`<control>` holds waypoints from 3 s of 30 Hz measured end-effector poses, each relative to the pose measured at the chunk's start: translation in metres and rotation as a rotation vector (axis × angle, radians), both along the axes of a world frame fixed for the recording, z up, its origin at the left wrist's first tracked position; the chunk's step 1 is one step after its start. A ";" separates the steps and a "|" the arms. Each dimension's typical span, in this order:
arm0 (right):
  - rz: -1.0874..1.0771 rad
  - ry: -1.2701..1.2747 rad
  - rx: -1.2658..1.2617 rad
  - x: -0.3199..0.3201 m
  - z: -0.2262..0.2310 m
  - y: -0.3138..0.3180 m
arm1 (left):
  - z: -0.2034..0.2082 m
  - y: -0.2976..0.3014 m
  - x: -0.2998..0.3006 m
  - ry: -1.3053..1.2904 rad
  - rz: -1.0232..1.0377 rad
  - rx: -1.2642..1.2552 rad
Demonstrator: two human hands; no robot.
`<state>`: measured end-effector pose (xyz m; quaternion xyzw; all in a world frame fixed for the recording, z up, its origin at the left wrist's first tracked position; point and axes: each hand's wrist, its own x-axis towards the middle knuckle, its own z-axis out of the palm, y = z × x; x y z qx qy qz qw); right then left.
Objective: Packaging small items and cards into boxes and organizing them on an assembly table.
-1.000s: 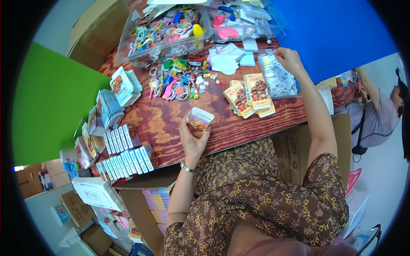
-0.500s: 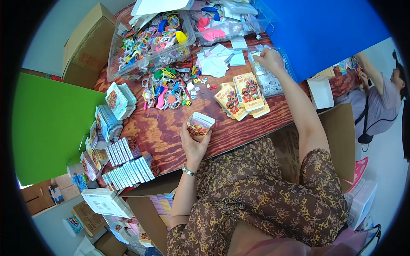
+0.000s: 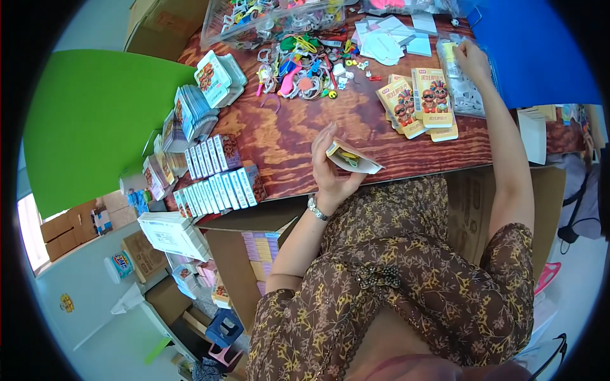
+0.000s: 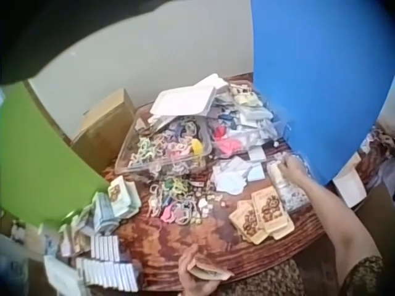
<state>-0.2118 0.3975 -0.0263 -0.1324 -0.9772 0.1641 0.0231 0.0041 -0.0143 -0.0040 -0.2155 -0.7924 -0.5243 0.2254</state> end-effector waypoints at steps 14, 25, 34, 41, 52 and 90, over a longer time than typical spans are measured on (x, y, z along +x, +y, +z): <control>0.113 0.166 0.026 0.010 0.016 0.012 | 0.013 -0.001 0.002 0.068 0.001 -0.071; 0.105 0.161 -0.079 0.017 0.024 0.012 | 0.019 -0.003 0.007 0.059 0.005 -0.069; 0.154 0.229 -0.106 0.016 0.023 0.013 | 0.017 -0.001 0.010 0.091 0.002 -0.037; 0.250 0.328 -0.291 0.018 0.016 0.026 | 0.013 -0.004 0.012 0.037 -0.009 -0.014; 0.354 -0.081 -0.534 0.054 0.028 0.024 | 0.000 -0.004 0.019 -0.183 -0.026 0.034; 0.397 0.092 -0.236 0.087 0.051 0.014 | -0.014 0.007 0.017 -0.245 0.058 -0.021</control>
